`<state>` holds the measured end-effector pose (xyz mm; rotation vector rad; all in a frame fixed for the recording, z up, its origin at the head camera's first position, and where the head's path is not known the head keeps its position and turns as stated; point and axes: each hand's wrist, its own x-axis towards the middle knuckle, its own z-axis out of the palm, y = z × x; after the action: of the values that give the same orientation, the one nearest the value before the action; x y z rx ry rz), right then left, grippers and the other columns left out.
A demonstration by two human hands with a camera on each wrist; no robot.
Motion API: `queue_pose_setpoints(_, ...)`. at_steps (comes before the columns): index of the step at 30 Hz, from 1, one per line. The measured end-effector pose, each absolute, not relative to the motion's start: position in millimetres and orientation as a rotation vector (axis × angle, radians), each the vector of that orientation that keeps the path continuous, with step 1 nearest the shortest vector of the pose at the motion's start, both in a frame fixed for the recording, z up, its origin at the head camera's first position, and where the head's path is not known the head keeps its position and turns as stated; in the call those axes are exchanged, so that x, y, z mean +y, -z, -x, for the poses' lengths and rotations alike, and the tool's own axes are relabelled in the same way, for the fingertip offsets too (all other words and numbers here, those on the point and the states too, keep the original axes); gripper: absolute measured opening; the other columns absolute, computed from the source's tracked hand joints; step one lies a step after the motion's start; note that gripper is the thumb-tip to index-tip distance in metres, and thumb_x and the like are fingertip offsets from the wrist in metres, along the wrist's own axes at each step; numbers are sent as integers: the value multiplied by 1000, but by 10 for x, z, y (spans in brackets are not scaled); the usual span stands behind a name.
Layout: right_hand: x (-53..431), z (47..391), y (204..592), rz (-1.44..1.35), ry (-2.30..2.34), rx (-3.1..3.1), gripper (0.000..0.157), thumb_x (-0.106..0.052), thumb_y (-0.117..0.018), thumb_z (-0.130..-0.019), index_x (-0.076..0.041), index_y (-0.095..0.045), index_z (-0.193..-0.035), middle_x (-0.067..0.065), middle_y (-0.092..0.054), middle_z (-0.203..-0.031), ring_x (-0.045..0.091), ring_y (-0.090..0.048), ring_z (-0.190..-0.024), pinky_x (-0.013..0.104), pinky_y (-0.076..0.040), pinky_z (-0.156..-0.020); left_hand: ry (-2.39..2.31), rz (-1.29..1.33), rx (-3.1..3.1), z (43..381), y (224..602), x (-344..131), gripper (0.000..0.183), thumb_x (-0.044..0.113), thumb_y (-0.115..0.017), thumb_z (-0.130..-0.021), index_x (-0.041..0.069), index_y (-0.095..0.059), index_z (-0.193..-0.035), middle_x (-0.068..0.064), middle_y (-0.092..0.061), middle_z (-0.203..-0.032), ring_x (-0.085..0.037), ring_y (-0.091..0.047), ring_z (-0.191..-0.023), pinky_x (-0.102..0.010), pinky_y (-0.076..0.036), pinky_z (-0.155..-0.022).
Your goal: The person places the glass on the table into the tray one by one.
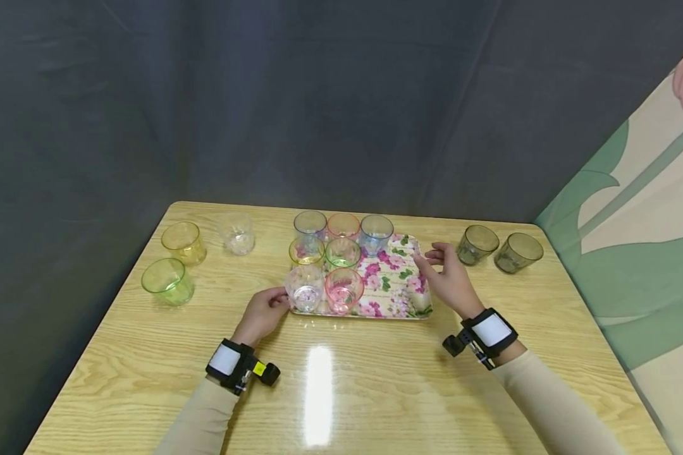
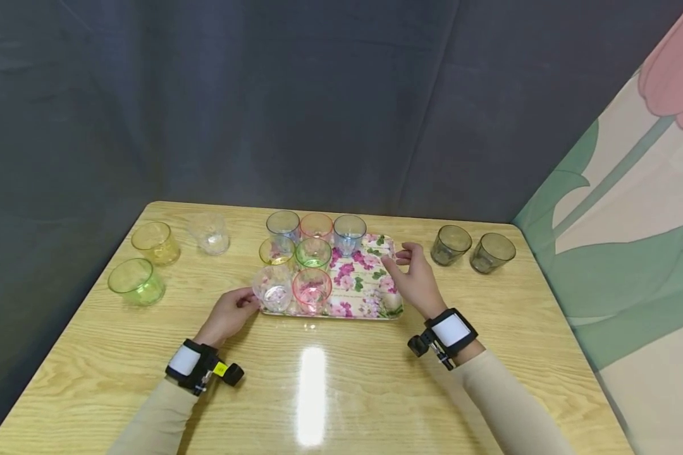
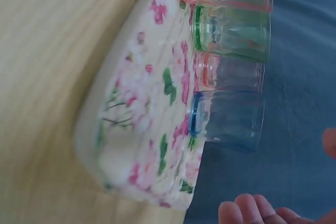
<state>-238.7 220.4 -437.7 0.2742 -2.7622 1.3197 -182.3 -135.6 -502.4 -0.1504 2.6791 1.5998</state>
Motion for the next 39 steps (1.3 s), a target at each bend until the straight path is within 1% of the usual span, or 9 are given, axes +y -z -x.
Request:
queue_pose_setpoints(5,2343,2282,4457,-188,-1250,-2815,63,-45,-45,-93,9,-36,-126,19,-51,-103,28,-49,-88,41,-42,-73,-1565,143,2687,1808,5021,-1344,31,7,-58,-86,-2,-63,-115,-11,-62,-90,-18,-52,-80,-32,-44,-73)
queue_pose_setpoints(9,2442,2194,4521,-126,-1145,-2939,66,-53,-42,-91,7,-42,-117,15,-51,-92,22,-48,-73,34,-41,-60,-1556,140,2690,1797,5019,-1338,31,7,-57,-86,-2,-62,-115,-10,-62,-90,-18,-52,-80,-32,-44,-73)
queue_pose_setpoints(14,2516,2089,4625,-107,-1046,-3116,62,-60,-40,-89,0,-50,-102,11,-53,-79,20,-46,-62,32,-39,-54,-1554,141,2700,1797,5018,-1339,30,7,-57,-87,-2,-63,-115,-11,-62,-89,-18,-52,-79,-32,-44,-72)
queue_pose_setpoints(16,2515,2055,4669,-96,-1008,-3182,60,-61,-39,-89,-3,-52,-92,7,-52,-72,19,-45,-58,31,-36,-52,-1552,142,2704,1802,5016,-1339,30,7,-57,-87,-2,-63,-115,-11,-62,-90,-18,-52,-80,-32,-44,-72)
queue_pose_setpoints(20,2486,2023,4760,-85,-946,-3258,55,-58,-41,-90,-6,-54,-79,4,-50,-61,17,-42,-52,30,-34,-49,-1543,147,2729,1811,5025,-1327,29,7,-56,-87,-2,-63,-113,-11,-62,-89,-18,-52,-80,-32,-44,-72)
queue_pose_setpoints(23,2476,2025,4822,-112,-914,-3263,50,-52,-44,-91,-8,-54,-69,0,-44,-54,16,-39,-48,29,-32,-47,-1540,153,2745,1813,5035,-1314,28,7,-56,-87,-2,-64,-112,-11,-62,-89,-18,-52,-79,-32,-44,-72)
queue_pose_setpoints(27,2487,2034,4871,-160,-900,-3249,46,-42,-49,-92,-11,-47,-58,-3,-33,-48,13,-32,-43,28,-29,-46,-1538,167,2742,1809,5036,-1299,29,8,-56,-87,-2,-63,-113,-10,-62,-89,-19,-51,-80,-33,-43,-72)
queue_pose_setpoints(32,2494,2039,4896,-177,-907,-3239,45,-36,-52,-91,-13,-43,-54,-4,-29,-45,12,-28,-40,27,-26,-44,-1528,183,2755,1800,5048,-1290,29,8,-56,-87,-1,-64,-114,-10,-62,-90,-18,-51,-80,-32,-43,-72)
queue_pose_setpoints(39,2482,2081,4902,-176,-908,-3239,47,-36,-52,-91,-13,-39,-52,-5,-27,-45,11,-26,-40,25,-24,-44,-1537,235,2825,1784,5063,-1280,27,9,-57,-86,1,-65,-111,-9,-62,-86,-19,-52,-77,-32,-43,-69)
